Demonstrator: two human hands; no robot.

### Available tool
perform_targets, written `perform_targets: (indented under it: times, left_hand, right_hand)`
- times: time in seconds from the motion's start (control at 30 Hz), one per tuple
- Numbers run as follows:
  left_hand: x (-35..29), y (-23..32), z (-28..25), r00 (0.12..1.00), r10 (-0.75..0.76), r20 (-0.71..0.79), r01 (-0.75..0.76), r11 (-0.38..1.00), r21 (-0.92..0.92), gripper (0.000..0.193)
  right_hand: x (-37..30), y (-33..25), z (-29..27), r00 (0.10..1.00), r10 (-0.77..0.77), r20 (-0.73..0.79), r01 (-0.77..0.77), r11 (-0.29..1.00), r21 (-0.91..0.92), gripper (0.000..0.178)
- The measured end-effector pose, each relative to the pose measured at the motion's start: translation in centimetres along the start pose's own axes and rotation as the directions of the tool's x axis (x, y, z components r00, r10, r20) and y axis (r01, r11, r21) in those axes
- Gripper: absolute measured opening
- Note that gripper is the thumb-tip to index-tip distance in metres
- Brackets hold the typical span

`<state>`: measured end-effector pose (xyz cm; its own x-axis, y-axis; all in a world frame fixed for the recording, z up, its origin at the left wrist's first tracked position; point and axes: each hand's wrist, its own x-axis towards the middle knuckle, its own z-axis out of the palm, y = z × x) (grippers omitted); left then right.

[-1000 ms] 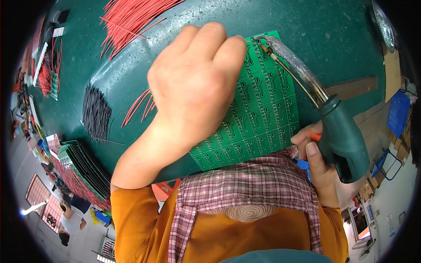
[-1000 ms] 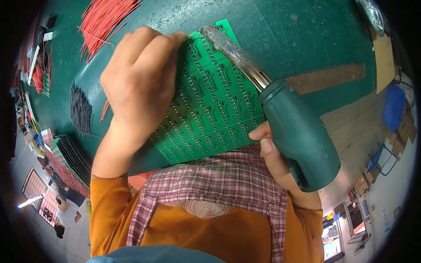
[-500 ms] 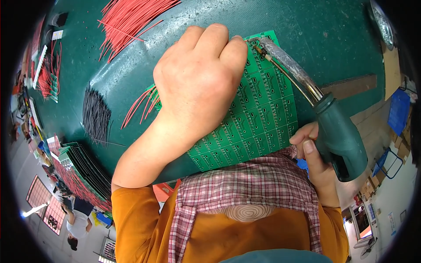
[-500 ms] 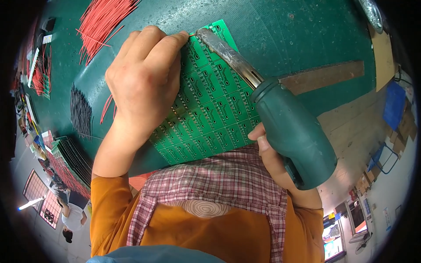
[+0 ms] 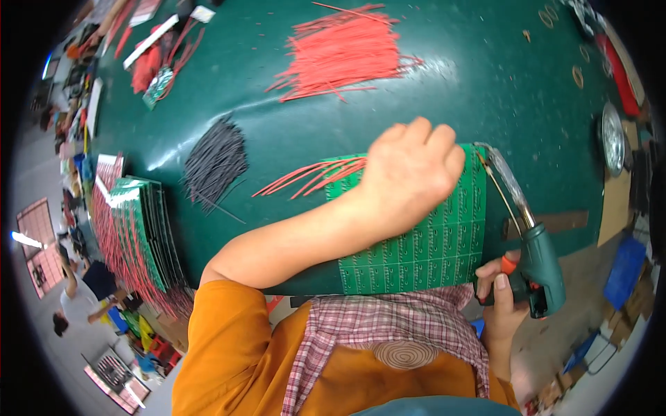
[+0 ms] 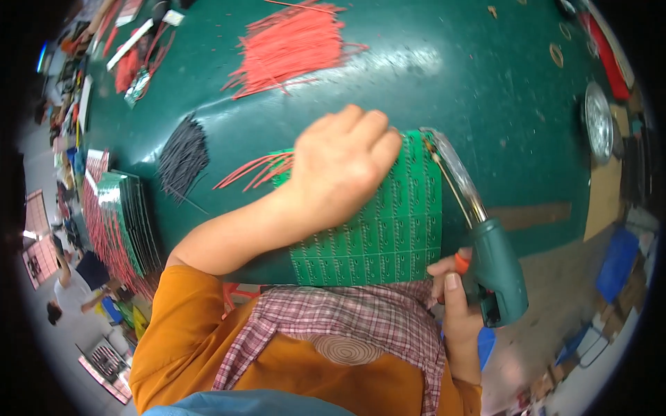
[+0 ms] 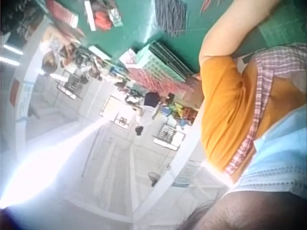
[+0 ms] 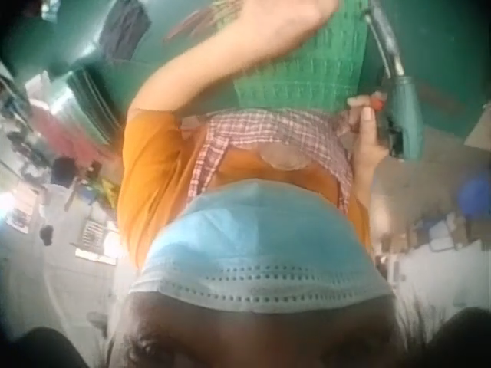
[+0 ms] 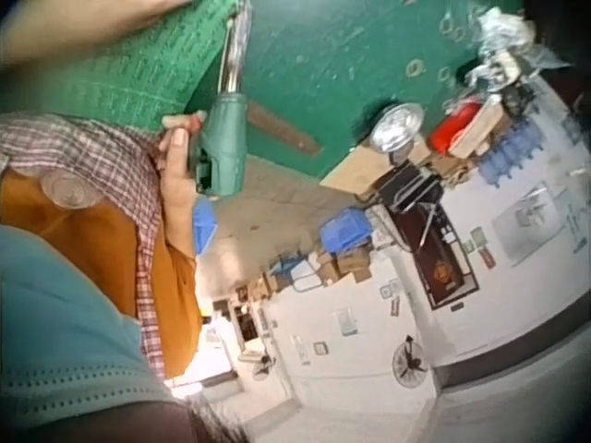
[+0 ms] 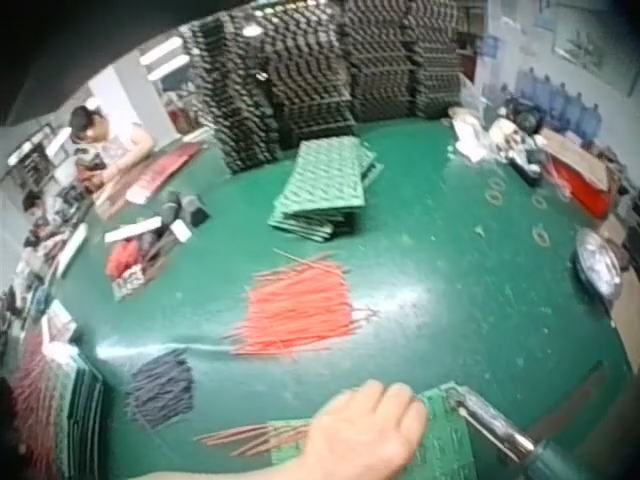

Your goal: Soldering red and black wires onto green printed circuit boards (PCBs) at an assembly station.

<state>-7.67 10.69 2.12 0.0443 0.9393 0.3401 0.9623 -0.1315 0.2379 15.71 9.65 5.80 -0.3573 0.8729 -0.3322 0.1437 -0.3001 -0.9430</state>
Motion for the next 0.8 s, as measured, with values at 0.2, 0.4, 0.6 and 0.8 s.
perform_targets:
  times: [0.2,0.4,0.6,0.8]
  left_hand:
    - [0.0,-4.0,-2.5,0.99,-0.072,-0.12,0.077,0.996,0.036,0.024]
    - [-0.6,-11.9,-5.0,0.95,-0.28,-0.135,0.304,0.93,0.206,0.025]
    - [-0.8,-11.8,-4.6,0.964,-0.245,-0.101,0.262,0.939,0.223,0.018]
    - [0.1,-11.9,-3.8,0.964,-0.228,-0.139,0.256,0.936,0.242,0.006]
  right_hand:
    - [0.1,0.1,-0.1,0.998,-0.061,-0.032,0.059,0.997,-0.054,0.034]
    - [0.0,0.5,0.0,0.994,-0.106,-0.018,0.105,0.994,-0.043,0.032]
    - [-0.7,0.9,-0.2,0.994,-0.106,0.002,0.106,0.994,-0.026,0.032]
    - [-0.7,0.7,-0.3,0.994,-0.11,-0.009,0.109,0.993,-0.05,0.031]
